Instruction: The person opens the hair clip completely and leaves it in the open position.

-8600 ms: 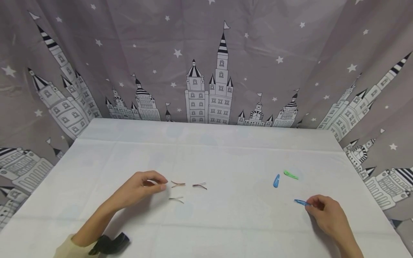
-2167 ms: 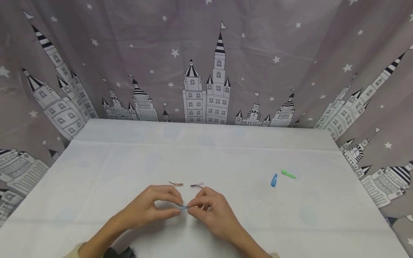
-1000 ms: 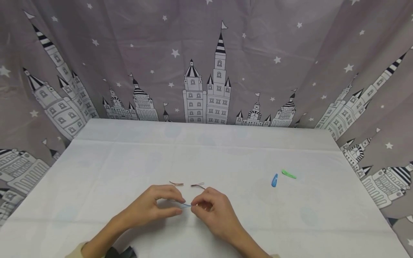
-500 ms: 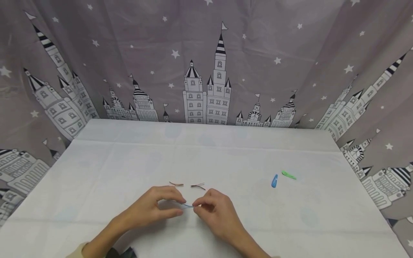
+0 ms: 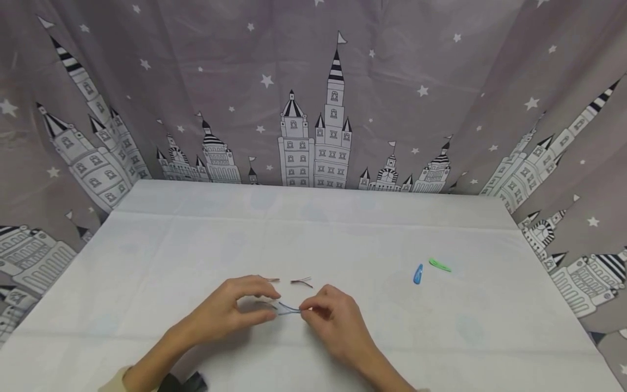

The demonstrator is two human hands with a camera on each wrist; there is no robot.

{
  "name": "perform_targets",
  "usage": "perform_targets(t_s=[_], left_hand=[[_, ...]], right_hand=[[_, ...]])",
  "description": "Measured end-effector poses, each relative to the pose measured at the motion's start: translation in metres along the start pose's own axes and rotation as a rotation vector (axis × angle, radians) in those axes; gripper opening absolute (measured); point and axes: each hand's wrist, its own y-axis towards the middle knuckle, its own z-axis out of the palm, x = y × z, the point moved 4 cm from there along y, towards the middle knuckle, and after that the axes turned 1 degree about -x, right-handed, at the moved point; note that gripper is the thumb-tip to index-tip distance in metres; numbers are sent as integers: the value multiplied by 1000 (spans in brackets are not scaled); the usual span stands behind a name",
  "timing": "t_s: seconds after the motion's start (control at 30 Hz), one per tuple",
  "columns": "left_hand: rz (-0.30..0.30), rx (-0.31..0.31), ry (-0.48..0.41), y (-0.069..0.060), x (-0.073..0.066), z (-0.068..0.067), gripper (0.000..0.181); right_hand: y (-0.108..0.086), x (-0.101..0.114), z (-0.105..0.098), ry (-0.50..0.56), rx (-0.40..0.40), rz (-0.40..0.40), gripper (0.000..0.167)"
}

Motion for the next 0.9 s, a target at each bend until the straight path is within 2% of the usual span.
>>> perform_targets(t_s=[0.23,0.43,0.63,0.9], left_hand=[[-18,-16,24,1,4,-6,26],[-33,-48,-31,0,12,-13,24],[-88,-66,-86,-1,18,-18,24],[-115,-77,-97,0,21,-20,22]], right_hand=[[1,-7,-4,-29,-1,43,12],[3,-17,-5,-85,-11,54,15],[7,-24,-2,-161,5,52,15],[10,-30,0,-222,-7,57,15]])
